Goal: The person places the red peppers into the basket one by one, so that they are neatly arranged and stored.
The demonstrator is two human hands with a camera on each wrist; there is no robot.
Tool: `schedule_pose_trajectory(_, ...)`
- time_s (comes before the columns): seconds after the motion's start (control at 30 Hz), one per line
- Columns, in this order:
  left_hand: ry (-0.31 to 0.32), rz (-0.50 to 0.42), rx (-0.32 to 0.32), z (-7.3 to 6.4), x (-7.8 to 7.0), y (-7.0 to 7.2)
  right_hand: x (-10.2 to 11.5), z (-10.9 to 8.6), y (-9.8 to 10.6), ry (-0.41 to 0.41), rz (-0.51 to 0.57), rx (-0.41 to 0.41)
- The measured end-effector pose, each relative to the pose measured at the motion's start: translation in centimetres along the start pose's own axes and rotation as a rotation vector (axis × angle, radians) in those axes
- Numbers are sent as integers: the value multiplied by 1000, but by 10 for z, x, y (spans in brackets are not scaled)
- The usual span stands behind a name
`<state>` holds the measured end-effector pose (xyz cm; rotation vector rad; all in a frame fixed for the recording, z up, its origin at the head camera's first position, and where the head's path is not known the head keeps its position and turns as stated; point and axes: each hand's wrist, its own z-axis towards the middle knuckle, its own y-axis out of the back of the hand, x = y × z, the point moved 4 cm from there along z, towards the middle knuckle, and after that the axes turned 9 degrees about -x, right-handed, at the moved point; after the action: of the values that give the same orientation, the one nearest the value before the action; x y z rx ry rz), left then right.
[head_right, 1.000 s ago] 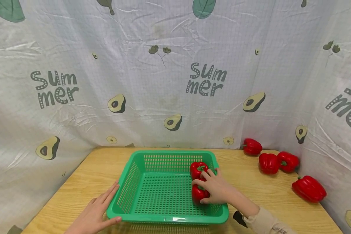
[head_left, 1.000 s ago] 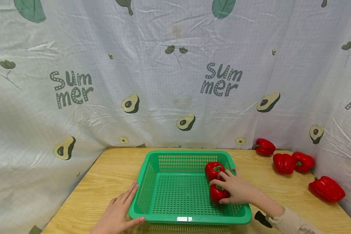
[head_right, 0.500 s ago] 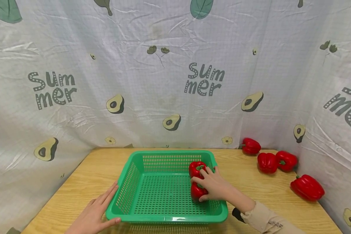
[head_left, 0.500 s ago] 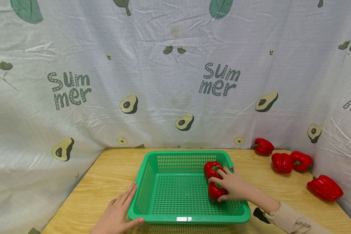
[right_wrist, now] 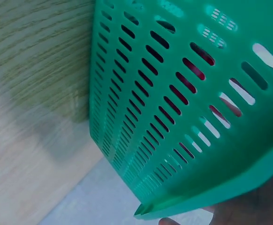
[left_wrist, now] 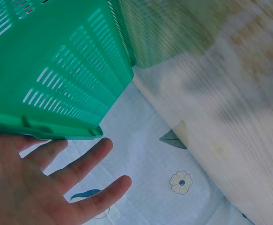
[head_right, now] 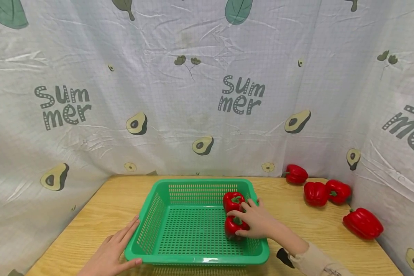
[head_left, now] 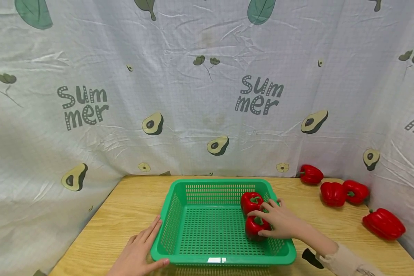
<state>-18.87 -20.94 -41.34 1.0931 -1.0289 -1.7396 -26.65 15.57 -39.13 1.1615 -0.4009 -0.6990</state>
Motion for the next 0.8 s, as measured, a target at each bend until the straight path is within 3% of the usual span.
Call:
schedule_pose_trajectory(0.43, 34, 17, 34, 1, 1, 0, -3, -12, 7, -21, -5, -53)
schedule_pose_trajectory(0.67, 27, 12, 20, 0, 2, 1, -6, -22, 15, 19, -50, -232)
schedule_pose_trajectory(0.8, 21, 8, 22, 1, 1, 0, -12, -36, 20, -11, -40, -342)
